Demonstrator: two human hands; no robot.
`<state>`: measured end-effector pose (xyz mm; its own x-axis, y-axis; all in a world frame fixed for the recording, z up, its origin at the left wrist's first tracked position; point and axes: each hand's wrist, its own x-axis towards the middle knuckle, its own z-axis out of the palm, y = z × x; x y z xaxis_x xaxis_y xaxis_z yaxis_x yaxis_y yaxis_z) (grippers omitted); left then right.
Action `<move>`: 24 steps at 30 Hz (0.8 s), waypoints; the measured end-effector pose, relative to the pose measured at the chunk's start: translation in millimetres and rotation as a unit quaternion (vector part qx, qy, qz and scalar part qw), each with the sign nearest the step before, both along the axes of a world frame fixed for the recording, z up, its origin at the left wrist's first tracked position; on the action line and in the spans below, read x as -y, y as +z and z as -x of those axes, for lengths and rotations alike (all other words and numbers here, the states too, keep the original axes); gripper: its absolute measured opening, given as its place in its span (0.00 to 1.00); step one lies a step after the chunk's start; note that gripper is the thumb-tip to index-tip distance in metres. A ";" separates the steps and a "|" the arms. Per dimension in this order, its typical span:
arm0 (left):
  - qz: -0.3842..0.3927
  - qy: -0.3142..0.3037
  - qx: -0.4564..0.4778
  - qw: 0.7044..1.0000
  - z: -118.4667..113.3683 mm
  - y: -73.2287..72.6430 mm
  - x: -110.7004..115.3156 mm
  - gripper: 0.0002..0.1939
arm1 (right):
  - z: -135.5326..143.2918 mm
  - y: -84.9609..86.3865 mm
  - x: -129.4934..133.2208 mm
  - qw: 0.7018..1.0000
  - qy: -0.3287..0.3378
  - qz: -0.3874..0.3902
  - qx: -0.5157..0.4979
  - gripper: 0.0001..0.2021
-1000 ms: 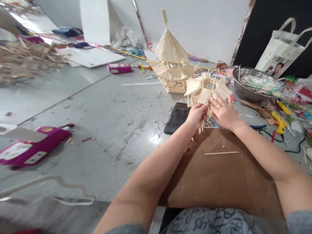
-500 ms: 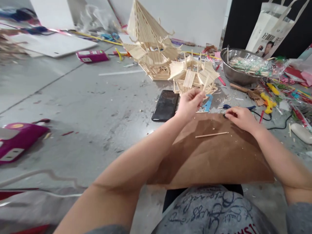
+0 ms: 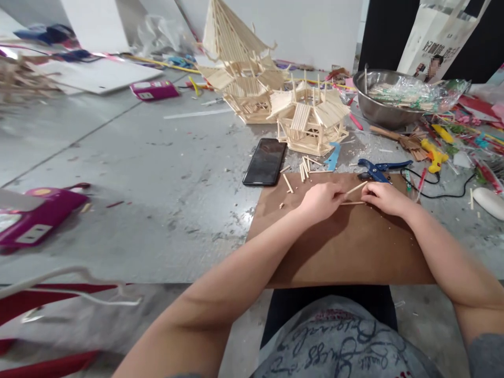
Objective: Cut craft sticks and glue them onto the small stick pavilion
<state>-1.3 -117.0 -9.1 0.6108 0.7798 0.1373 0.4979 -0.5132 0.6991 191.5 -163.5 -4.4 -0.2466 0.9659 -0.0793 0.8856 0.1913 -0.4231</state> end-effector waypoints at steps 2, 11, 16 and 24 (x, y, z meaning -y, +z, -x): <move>-0.025 -0.006 -0.037 0.999 1.5 -1.6 0.0 0.09 | -0.6 0.3 1.1 1.000 0.001 -0.002 -0.003 0.06; -0.088 -0.027 -0.110 0.990 11.1 -5.6 -4.4 0.12 | 5.7 1.0 4.9 1.000 -0.010 -0.018 -0.004 0.05; -0.078 -0.033 -0.108 0.991 10.5 -5.2 -1.5 0.12 | 6.6 -5.5 2.6 0.948 -0.104 0.027 -0.299 0.03; -0.050 -0.027 -0.066 0.996 8.9 -0.2 2.4 0.11 | 14.6 -7.5 -1.4 0.845 -0.154 -0.014 -0.512 0.17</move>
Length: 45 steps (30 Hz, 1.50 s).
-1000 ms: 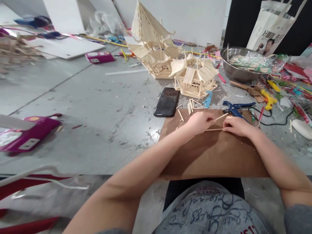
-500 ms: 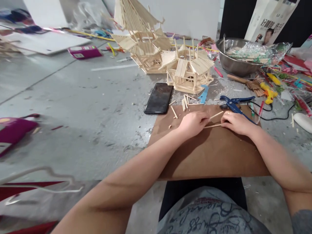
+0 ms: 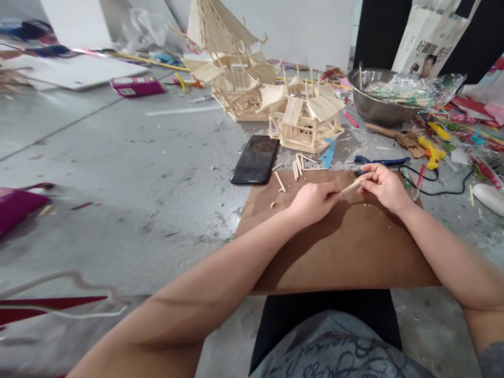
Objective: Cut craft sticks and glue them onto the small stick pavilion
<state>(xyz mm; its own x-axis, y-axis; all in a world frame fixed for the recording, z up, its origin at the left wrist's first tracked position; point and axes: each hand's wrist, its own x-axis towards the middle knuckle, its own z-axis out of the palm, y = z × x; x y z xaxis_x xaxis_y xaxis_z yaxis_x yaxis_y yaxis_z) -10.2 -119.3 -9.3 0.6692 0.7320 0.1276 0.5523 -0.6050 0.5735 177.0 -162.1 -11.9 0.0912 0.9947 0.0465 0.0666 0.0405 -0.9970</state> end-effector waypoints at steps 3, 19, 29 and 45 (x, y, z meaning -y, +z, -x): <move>0.006 -0.010 0.024 1.000 -0.7 -0.1 0.3 0.11 | 2.1 2.3 1.1 0.998 -0.018 0.009 -0.052 0.25; 0.017 -0.026 0.058 0.998 -0.5 0.3 1.9 0.13 | 5.3 1.6 3.2 0.996 -0.027 0.021 -0.085 0.33; 0.101 -0.019 0.074 0.992 -0.9 5.6 3.5 0.12 | 8.6 6.9 4.2 0.992 -0.053 0.038 -0.108 0.19; 0.465 0.042 0.186 0.865 -2.1 11.0 1.0 0.07 | 5.9 7.5 3.1 0.990 -0.074 0.031 -0.113 0.19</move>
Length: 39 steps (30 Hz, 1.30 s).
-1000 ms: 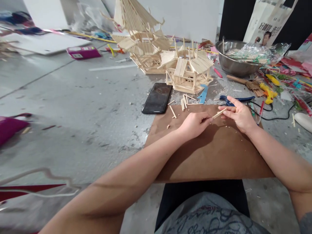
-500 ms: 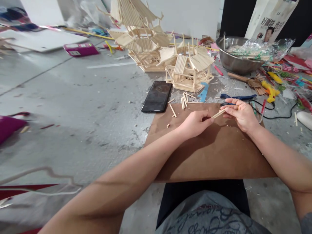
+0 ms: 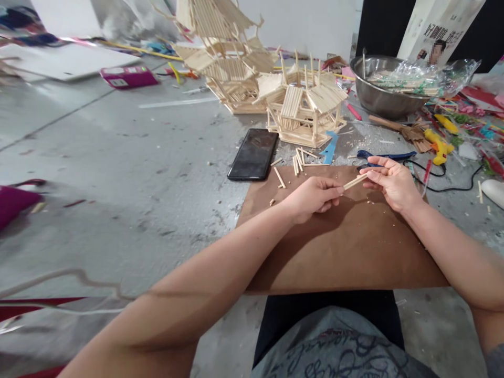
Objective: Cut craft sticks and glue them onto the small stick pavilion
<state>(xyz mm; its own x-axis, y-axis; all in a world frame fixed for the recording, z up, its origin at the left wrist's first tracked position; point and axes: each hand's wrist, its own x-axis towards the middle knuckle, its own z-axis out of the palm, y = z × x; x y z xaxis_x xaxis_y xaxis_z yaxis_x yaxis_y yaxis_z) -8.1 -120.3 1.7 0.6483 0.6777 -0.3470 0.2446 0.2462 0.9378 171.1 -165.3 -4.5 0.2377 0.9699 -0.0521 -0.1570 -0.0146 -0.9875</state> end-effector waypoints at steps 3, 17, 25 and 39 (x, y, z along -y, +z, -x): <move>0.055 0.011 0.025 0.998 1.2 -0.5 -1.2 0.06 | -0.1 -0.3 0.2 1.000 0.003 -0.004 0.010 0.19; 0.165 0.005 0.072 0.984 1.8 -1.2 -4.6 0.07 | 1.4 2.0 2.0 1.000 0.016 -0.018 0.017 0.20; 0.102 0.034 0.091 0.990 3.3 -1.8 -5.4 0.07 | -10.6 -14.7 -6.9 0.992 -0.050 -0.035 0.112 0.15; -0.084 0.132 0.029 0.987 0.8 2.6 -6.9 0.07 | -55.2 9.3 0.8 0.625 -0.005 0.117 0.772 0.21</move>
<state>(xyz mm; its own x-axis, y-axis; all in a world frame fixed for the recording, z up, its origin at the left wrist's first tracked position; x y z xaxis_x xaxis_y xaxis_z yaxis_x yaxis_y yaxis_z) -8.9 -113.4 4.3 0.4575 0.8703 -0.1824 0.1367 0.1339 0.9815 226.3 -166.1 4.8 0.1854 0.9769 0.1064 0.9789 -0.1931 0.0667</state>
